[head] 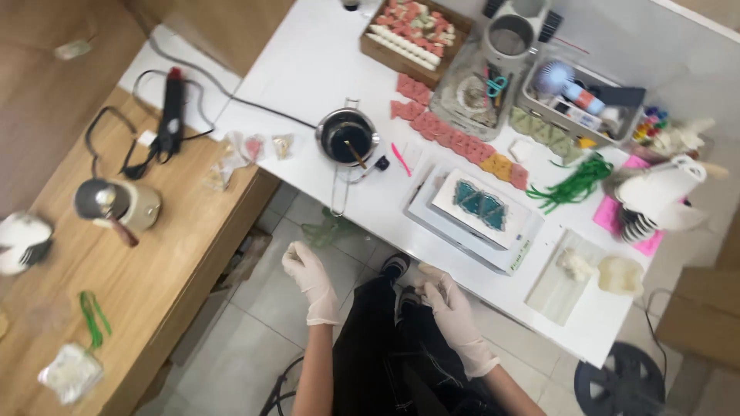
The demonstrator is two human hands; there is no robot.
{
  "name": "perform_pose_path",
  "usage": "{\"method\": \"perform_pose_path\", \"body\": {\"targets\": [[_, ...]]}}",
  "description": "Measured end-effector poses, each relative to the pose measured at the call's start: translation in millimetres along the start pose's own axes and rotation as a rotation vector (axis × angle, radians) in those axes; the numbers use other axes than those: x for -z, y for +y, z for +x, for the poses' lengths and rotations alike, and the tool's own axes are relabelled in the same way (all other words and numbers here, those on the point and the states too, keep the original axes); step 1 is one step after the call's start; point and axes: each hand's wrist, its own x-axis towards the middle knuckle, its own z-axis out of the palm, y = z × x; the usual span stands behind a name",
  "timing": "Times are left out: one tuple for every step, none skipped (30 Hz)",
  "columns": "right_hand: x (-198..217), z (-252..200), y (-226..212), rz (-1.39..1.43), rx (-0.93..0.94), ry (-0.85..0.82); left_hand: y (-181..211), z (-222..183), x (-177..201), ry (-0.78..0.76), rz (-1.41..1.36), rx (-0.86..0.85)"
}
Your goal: Packaging and tying ribbons on individual candle products in a studio.
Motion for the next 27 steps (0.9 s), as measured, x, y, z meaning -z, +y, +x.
{"method": "perform_pose_path", "body": {"targets": [[6.2, 3.7, 9.2, -0.015, 0.005, -0.053, -2.7, -6.1, 10.5, 0.054, -0.012, 0.0], [10.5, 8.4, 18.3, -0.049, 0.05, -0.059, -5.4, -11.0, 21.4, 0.083, -0.019, 0.025], [13.5, 11.2, 28.5, -0.082, 0.093, -0.063, -9.6, -16.9, 34.4, 0.111, -0.023, 0.053], [9.0, 11.7, 20.4, -0.095, 0.095, -0.114, 1.7, -21.6, 50.3, 0.163, -0.034, 0.056], [4.9, 11.0, 11.4, -0.122, 0.087, -0.133, 13.1, -27.5, 65.3, 0.154, -0.038, 0.11], [-0.4, 11.1, 2.0, -0.149, 0.079, -0.151, 25.0, -32.8, 79.8, 0.145, -0.044, 0.163], [-7.4, 12.9, -5.1, -0.162, 0.094, -0.193, 2.7, -25.4, 89.5, 0.186, -0.066, 0.16], [-15.2, 15.2, -12.4, -0.228, 0.048, -0.18, -19.7, -17.2, 98.5, 0.239, -0.028, 0.047], [-20.1, 13.7, -19.5, -0.3, -0.002, -0.16, -43.7, -13.8, 107.2, 0.287, 0.018, -0.056], [-29.7, 17.3, -21.6, -0.319, 0.008, -0.195, -14.9, -16.2, 118.1, 0.326, 0.004, -0.048], [-38.1, 18.0, -22.1, -0.325, 0.029, -0.21, 11.1, -22.0, 131.0, 0.324, -0.074, 0.074], [-47.8, 18.9, -22.2, -0.329, 0.049, -0.225, 37.0, -26.1, 144.6, 0.319, -0.157, 0.192], [-58.9, 21.0, -20.5, -0.349, 0.054, -0.258, 31.4, -24.2, 154.0, 0.353, -0.173, 0.201], [-70.8, 23.1, -19.2, -0.357, 0.041, -0.29, 26.3, -21.7, 163.3, 0.395, -0.175, 0.231], [-85.7, 24.7, -16.0, -0.358, 0.03, -0.319, 21.6, -15.9, 174.3, 0.433, -0.175, 0.255], [-99.8, 28.7, -16.3, -0.371, 0.038, -0.348, 8.5, -8.0, 181.3, 0.462, -0.189, 0.258], [-116.6, 31.0, -13.9, -0.4, 0.041, -0.394, -4.8, 1.7, 191.5, 0.513, -0.19, 0.267], [-134.5, 33.6, -11.2, -0.43, 0.045, -0.439, -18.3, 12.7, 202.0, 0.564, -0.192, 0.277], [-158.1, 30.9, -15.3, -0.433, 0.046, -0.46, -36.2, 26.3, 211.8, 0.584, -0.195, 0.277], [-182.5, 28.3, -19.4, -0.48, 0.045, -0.489, -54.0, 40.9, 221.9, 0.611, -0.301, 0.276], [-208.4, 22.5, -21.3, -0.518, 0.038, -0.517, -71.5, 55.7, 237.1, 0.635, -0.397, 0.27], [-237.2, 18.1, -21.3, -0.513, 0.034, -0.536, -82.0, 68.2, 253.9, 0.654, -0.391, 0.265], [-264.8, 13.6, -20.6, -0.562, 0.0, -0.552, -93.9, 81.1, 269.2, 0.657, -0.42, 0.273], [-291.8, 9.0, -19.7, -0.612, -0.034, -0.567, -106.0, 93.6, 284.2, 0.661, -0.449, 0.281], [-313.0, 12.1, -5.3, -0.619, -0.036, -0.585, -94.6, 97.5, 305.6, 0.68, -0.451, 0.283], [-333.7, 14.9, 9.1, -0.604, -0.039, -0.658, -83.1, 100.8, 326.5, 0.677, -0.44, 0.315], [-353.0, 18.9, 21.6, -0.597, -0.044, -0.736, -71.6, 101.8, 344.5, 0.679, -0.435, 0.351]]}}
